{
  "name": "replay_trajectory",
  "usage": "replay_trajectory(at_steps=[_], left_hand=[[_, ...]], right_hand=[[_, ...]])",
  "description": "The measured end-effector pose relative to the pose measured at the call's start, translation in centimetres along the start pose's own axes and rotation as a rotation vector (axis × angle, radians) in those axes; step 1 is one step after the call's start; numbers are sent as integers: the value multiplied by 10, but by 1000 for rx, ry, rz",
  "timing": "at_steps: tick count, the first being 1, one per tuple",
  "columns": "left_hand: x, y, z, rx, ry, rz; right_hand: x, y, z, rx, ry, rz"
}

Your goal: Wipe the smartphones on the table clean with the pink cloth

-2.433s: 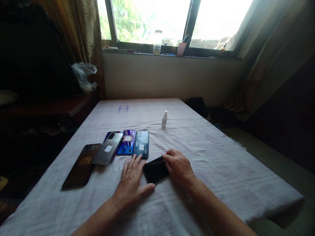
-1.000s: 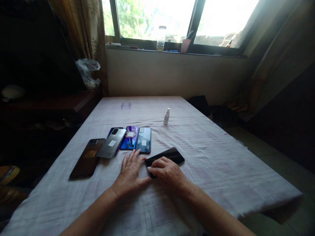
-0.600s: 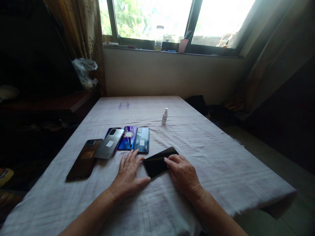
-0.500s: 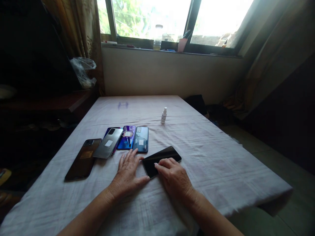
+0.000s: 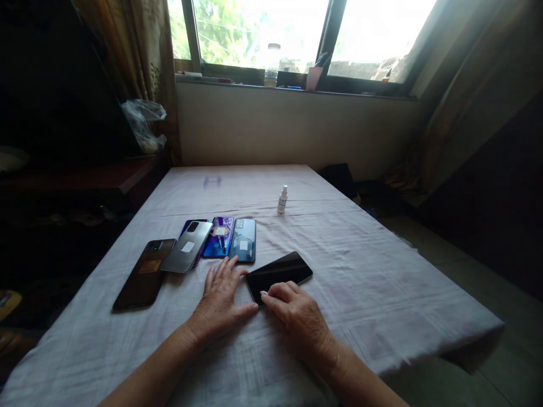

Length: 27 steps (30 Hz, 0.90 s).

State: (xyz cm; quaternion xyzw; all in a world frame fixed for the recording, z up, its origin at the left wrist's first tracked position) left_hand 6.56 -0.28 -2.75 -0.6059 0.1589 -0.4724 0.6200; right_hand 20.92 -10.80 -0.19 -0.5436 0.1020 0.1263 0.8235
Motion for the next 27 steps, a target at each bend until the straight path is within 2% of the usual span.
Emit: replay_trajectory(at_steps=[3,9,11,14,21,24,27], left_hand=[[0,-1,0,-9,1,5],[0,-1,1,-27,-11,10],[0,-1,0,-22,-7,10],[0,0,0,-14,-1,8],[-3,2,0,-19,16,22],[-5,3,0,-21,30,20],[-6,4,0,-9,27,23]], right_hand=[[2,-5,-3,2,-18,1],[63,-27,-9,43,170,-169],[74,-30,-11,69,220,-209],[62,-27,-9,81,190,-182],[-3,-4,-2,45,-21,-22],[-11,0,-1,27,-75,5],[-2,-4,-1,11,-85,2]])
Point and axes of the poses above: each hand's wrist, its own z-axis towards the middle knuckle, its own y-axis out of the palm, x = y × z, the point moved 5 cm from there along z, towards the middle knuckle, and after that the axes turned 12 degrees about y, right-handed, at the moved point
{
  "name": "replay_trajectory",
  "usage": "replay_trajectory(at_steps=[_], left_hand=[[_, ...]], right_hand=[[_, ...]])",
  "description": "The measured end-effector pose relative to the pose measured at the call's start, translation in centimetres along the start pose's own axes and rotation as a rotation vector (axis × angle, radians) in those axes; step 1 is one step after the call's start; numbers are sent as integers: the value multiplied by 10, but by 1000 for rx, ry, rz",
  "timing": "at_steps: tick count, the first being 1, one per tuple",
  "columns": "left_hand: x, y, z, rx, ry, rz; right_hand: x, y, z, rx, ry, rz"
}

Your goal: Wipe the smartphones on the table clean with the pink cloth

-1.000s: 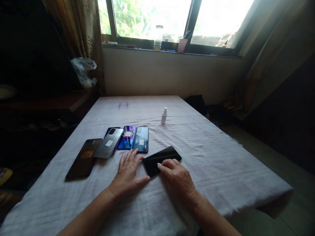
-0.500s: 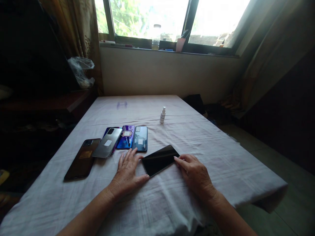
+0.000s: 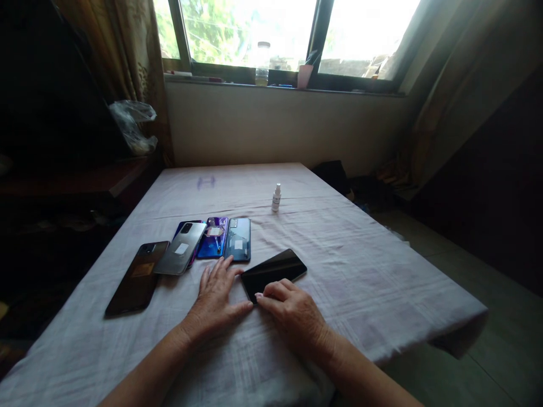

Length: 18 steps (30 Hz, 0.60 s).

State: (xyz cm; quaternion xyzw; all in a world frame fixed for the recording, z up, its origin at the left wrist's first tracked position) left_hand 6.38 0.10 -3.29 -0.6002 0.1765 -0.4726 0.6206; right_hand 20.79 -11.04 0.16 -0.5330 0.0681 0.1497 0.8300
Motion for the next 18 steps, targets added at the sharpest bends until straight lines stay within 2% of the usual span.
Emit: replay_trajectory(at_steps=[4,8,11,15,18], left_hand=[[2,-1,0,5,-5,5],[3,0,0,-11,-4,14],[5,1,-1,3,20,34],[10,3,1,34,31,68],[12,5,3,33,24,84]], right_hand=[[46,-12,-3,-1,151,-97],[91,-22,-6,81,335,-191],[83,-21,-5,96,311,-163],[48,-13,0,-25,145,-19],[57,-15,7,-51,136,12]])
Point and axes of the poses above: each hand's wrist, its own z-axis towards the middle knuckle, its own y-axis out of the palm, x = y × z, the point moved 5 cm from there along z, towards the middle knuckle, and after that the axes turned 12 degrees about y, right-handed, at the moved point
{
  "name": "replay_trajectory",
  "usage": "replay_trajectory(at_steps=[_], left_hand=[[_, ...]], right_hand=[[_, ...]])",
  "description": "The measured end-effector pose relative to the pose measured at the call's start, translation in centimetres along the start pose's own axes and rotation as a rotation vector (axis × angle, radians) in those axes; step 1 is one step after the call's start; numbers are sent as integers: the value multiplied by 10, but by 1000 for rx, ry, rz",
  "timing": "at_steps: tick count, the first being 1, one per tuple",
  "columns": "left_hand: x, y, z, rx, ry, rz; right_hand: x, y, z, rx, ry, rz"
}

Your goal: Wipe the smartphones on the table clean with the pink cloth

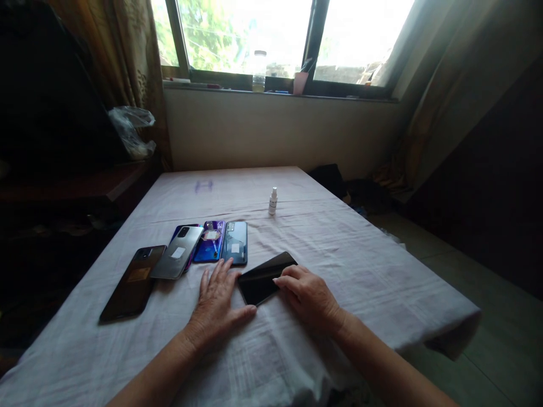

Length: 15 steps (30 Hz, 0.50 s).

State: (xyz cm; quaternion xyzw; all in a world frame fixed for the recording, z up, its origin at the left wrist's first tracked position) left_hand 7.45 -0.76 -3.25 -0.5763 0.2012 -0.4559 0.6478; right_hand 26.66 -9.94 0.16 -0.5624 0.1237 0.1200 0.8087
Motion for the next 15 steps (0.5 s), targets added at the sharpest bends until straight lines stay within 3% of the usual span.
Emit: replay_trajectory(at_steps=[4,7,10,15], left_hand=[[-5,-5,6,-3,33,25],[-13,-12,13,-83,82,33],[-22,-17,21,-181,107,43],[-30,-18,28,-243,134,66]], right_hand=[[48,-7,22,-23,123,36],[73,-8,34,-37,149,83],[75,-5,31,-68,98,91],[57,-10,1,-84,-87,162]])
Point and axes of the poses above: each hand's wrist, its own z-axis towards the middle knuckle, its own y-axis out of the palm, x = y × z, the point moved 5 cm from there along z, towards the middle knuckle, and after that the axes turned 12 degrees about y, right-handed, at the moved point
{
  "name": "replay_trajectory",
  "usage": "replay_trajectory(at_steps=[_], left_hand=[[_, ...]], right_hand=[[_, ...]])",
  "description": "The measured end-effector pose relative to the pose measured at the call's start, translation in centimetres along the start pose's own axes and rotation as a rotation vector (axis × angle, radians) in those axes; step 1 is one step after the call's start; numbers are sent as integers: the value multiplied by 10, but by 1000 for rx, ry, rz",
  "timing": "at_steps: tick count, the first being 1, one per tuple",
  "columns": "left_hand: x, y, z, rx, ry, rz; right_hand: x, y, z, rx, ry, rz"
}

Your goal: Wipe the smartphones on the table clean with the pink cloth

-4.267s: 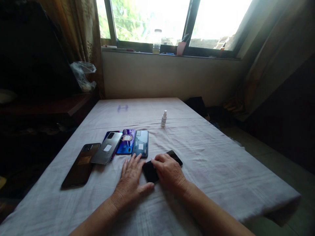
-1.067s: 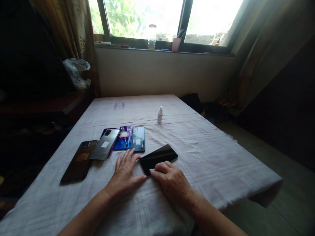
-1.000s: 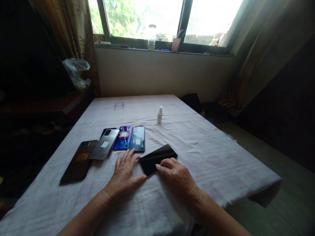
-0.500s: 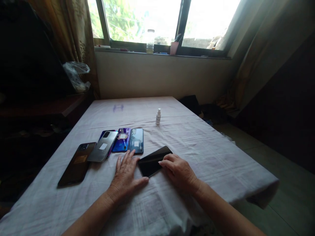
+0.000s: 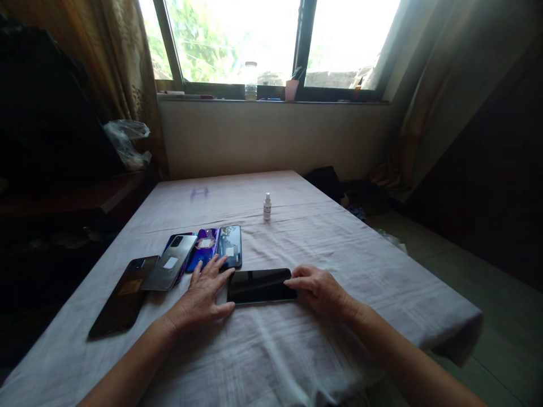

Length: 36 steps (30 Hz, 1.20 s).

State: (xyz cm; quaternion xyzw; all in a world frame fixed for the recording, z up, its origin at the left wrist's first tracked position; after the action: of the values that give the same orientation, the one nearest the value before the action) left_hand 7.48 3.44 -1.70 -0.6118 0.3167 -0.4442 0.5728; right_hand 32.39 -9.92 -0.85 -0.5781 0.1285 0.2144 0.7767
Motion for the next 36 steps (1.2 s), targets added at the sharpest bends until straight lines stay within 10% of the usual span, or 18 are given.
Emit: replay_trajectory(at_steps=[17,26,36], left_hand=[[6,-35,41,-18,124,90],[35,-4,45,290,-153,103],[98,34,25,285,-103,-64]], right_hand=[[-13,-5,-15,-93,-33,93],[-36,-7,-16,-122,-66,162],[1,4,21,-10,-33,-90]])
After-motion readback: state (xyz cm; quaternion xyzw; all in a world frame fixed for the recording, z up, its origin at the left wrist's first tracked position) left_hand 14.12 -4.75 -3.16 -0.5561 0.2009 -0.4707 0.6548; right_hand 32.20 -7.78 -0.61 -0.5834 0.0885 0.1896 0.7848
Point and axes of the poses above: each hand's wrist, its own z-axis towards the middle knuckle, its own y-axis out of the palm, x = y × z, the point moved 5 cm from there along z, towards the middle knuckle, and after that the axes turned 12 degrees about y, right-handed, at the moved point
